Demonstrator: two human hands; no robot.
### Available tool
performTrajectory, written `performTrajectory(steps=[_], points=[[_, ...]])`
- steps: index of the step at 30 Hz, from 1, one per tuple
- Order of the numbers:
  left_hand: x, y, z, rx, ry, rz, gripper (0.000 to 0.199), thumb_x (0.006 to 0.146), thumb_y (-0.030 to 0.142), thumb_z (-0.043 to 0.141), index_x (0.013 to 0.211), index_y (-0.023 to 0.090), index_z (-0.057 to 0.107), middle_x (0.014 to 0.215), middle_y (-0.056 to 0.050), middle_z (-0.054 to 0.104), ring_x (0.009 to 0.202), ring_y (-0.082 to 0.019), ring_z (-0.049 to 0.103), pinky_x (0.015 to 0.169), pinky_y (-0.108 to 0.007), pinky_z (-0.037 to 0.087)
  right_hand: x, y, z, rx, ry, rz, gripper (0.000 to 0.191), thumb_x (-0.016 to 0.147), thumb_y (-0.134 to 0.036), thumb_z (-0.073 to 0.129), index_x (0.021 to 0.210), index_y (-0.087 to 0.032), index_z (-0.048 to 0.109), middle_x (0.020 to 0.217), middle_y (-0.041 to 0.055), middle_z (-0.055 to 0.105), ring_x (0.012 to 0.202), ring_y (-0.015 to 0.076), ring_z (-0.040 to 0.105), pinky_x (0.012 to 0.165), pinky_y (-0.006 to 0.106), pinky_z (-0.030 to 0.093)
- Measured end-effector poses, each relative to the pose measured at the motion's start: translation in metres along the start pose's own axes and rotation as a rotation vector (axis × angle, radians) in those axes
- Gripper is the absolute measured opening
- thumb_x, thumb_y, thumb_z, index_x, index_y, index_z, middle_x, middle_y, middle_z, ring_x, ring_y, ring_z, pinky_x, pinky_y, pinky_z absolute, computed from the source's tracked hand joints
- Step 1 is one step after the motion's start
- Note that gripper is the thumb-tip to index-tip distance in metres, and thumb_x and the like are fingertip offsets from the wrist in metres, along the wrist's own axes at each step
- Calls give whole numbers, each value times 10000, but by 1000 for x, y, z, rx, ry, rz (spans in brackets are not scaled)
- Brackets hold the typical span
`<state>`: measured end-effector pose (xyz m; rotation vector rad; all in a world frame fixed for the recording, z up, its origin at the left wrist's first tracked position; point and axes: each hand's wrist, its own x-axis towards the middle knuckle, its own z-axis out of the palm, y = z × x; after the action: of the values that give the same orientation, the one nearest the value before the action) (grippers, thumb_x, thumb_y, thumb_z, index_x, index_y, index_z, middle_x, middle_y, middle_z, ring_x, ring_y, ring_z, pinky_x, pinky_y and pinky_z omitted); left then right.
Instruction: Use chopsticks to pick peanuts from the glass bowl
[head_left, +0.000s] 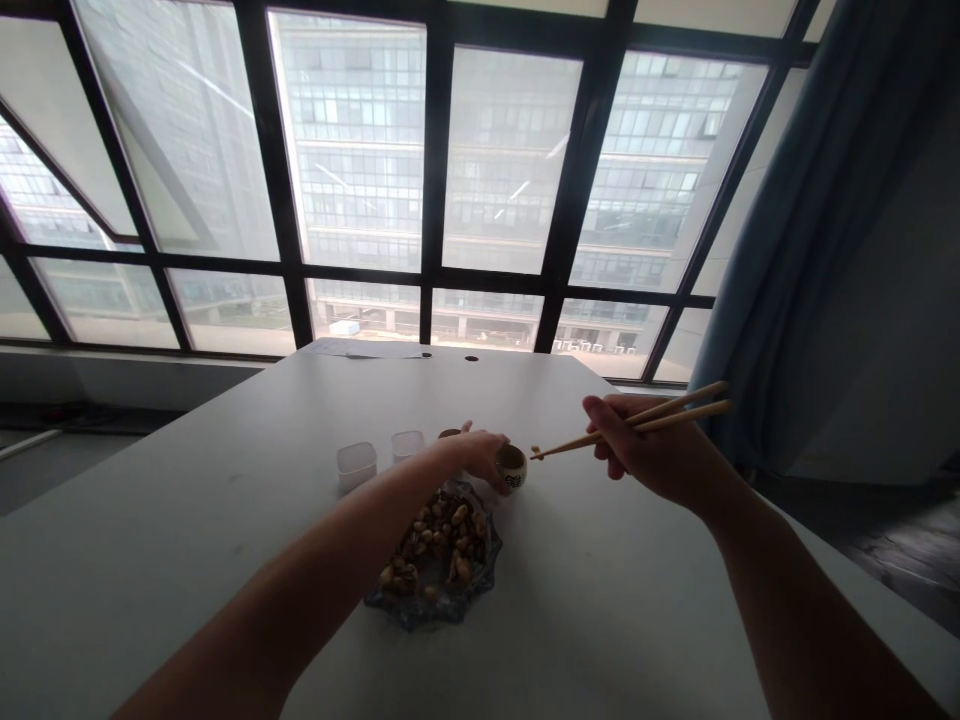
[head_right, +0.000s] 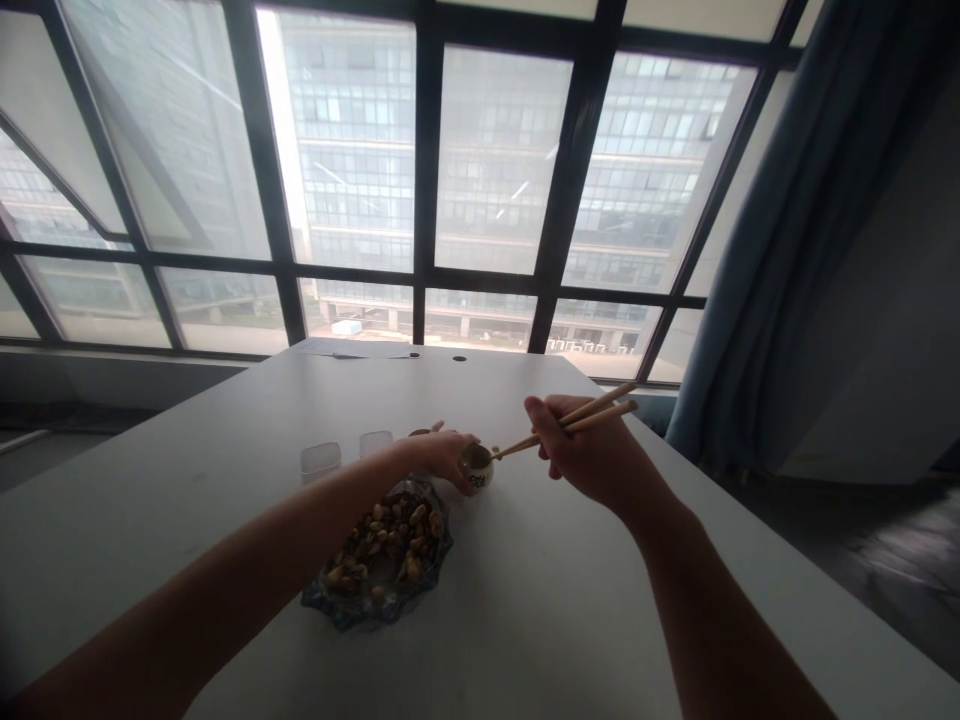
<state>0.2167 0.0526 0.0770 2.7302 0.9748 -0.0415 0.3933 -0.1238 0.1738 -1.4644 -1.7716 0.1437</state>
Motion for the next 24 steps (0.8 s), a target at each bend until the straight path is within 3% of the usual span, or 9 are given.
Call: performTrajectory(steps=[3,7,10,17,21,24], points=[[5,12,5,90,75,40,839,572,549,798,1275,179,529,1237,-118,667,1170,-325,592,1143,-516,247,1,1,3,-13,-19,9,588,918,-678,446,715,-157,629,539,44,650,400,137,622,382,215,490],[4,20,6,361,212,231,808,575,509,819,1235,150,522,1196,-155,662,1152,-327,587,1167,-572,142,4,2,13,-2,-69,36,545,929,-641,464,708,-165,609,522,31,636,391,128,608,379,208,480],[3,23,6,415,230,278,747,600,537,801,1188,155,544,1154,-142,678,1136,-322,585,1172,-578,106,8,10,24,38,-111,41,548,913,-653,481,700,-164,608,539,38,646,405,133,615,379,209,469],[6,13,6,306,194,180,767,601,670,735,1166,176,578,1074,-104,708,1140,-309,575,1165,-573,102,12,28,35,21,-112,24,614,828,-746,522,634,-168,596,487,32,616,383,135,586,372,213,436],[6,8,6,266,176,75,826,599,756,689,1190,186,598,1228,-145,652,1217,-330,525,1151,-574,154,8,16,29,59,10,7,631,873,-732,460,645,-165,613,487,33,611,381,129,572,367,215,450],[2,6,4,252,142,30,844,624,773,663,1226,185,600,1313,-171,604,1264,-352,488,1147,-589,153,3,0,28,159,-23,15,600,889,-692,487,656,-162,642,482,35,619,386,129,576,382,218,466]])
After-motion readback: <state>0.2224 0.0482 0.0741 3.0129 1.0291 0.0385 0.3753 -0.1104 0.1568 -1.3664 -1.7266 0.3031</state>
